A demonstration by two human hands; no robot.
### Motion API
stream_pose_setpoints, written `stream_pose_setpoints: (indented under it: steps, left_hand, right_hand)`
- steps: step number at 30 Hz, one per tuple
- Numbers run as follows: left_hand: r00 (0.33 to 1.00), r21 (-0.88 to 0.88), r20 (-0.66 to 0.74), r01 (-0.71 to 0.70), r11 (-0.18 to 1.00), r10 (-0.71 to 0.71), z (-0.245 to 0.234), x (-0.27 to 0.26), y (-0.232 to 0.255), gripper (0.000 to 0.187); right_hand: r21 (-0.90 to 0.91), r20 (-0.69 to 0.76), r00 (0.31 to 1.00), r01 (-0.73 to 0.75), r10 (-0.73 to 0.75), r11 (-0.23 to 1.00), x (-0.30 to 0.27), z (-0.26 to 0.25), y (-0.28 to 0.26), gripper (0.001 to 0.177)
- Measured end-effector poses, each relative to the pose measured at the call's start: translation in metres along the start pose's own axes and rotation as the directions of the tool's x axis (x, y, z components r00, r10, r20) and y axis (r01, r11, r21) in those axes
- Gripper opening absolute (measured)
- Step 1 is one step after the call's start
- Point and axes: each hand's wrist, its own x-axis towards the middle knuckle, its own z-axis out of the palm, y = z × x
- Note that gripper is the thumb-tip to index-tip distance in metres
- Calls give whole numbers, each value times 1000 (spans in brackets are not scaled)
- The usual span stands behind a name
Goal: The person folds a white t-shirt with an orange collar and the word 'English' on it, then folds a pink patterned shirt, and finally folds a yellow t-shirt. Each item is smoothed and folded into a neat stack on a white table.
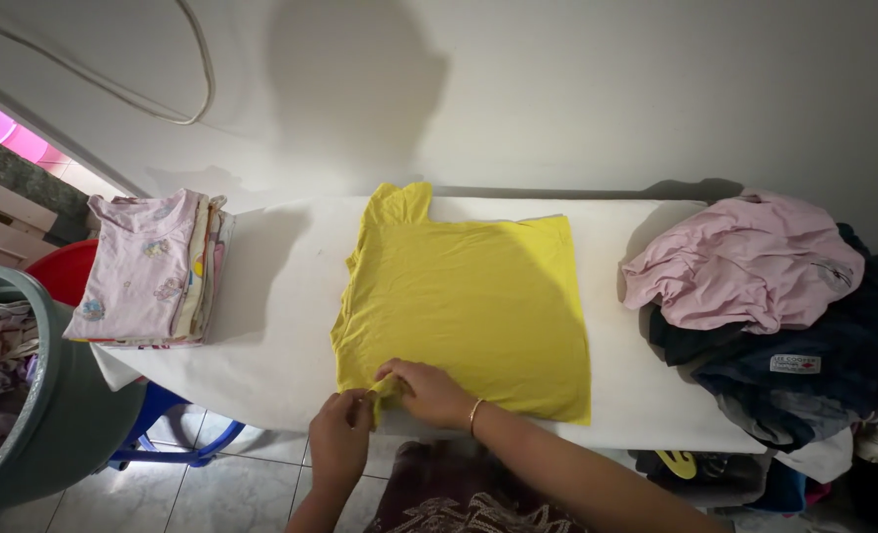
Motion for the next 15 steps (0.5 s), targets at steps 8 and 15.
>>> stream_pose_setpoints:
  steps: [8,15]
  left_hand:
    - [969,71,71,-243,967,238,-33,10,24,11]
    - [953,73,231,-219,973,197,-52,14,42,10]
  right_hand:
    - [-166,50,983,-168,178,972,3,4,-21,42]
    - [-151,30,976,-210,217,966,6,2,-23,54]
